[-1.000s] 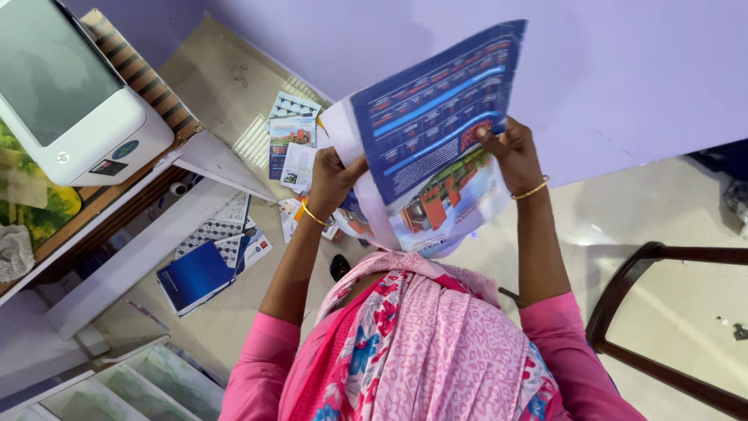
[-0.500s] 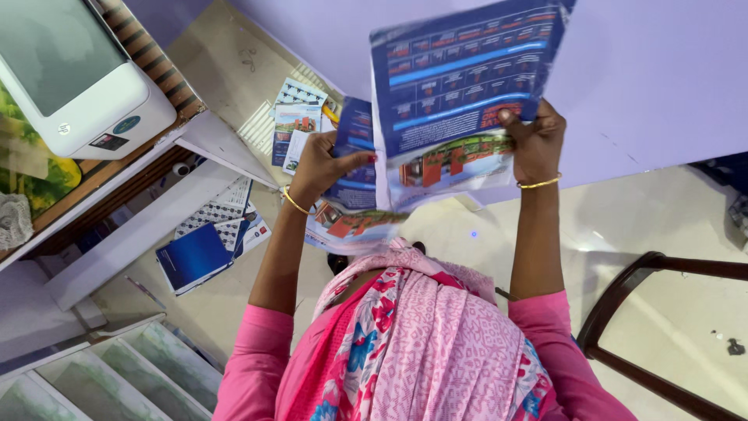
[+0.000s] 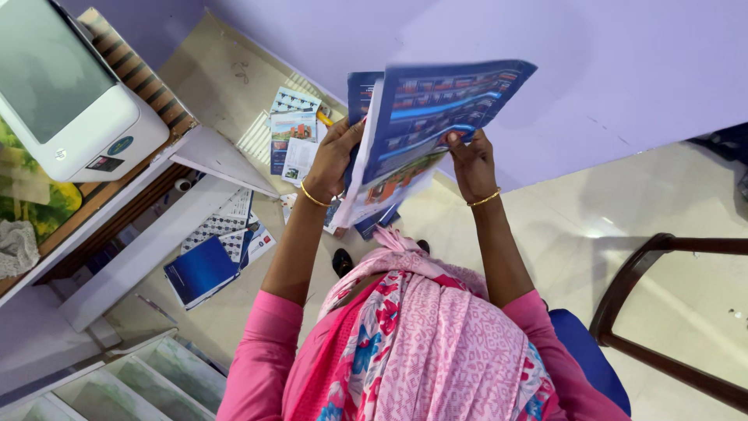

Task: The person picks up various brochures and documents from the floor and places them onto a small table, handling them individually and aligning them into a stack.

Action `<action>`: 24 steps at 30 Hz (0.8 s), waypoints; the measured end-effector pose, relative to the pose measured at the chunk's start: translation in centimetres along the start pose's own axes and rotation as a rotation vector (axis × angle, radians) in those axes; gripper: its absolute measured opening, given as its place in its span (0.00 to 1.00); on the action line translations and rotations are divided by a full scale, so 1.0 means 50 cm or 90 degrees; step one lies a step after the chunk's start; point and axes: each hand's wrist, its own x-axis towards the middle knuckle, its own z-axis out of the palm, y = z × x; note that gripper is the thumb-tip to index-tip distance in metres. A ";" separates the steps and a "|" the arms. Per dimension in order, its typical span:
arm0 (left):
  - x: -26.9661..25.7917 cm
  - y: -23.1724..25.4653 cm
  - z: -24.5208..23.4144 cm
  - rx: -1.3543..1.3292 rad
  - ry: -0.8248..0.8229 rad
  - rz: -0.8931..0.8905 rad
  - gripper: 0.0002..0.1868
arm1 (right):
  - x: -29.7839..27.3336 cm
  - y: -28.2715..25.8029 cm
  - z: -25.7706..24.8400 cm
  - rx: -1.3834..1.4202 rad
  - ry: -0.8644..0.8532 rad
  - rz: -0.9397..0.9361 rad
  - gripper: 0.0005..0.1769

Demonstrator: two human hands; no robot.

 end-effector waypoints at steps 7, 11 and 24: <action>-0.040 -0.001 -0.036 -0.111 -0.034 0.147 0.32 | 0.000 0.010 0.011 -0.065 0.126 -0.074 0.11; -0.075 -0.013 -0.057 0.482 0.111 0.028 0.33 | -0.005 -0.015 0.081 -0.142 0.151 -0.087 0.19; -0.143 -0.012 -0.085 0.127 0.032 0.115 0.14 | -0.057 0.017 0.262 -0.905 -0.264 -0.664 0.24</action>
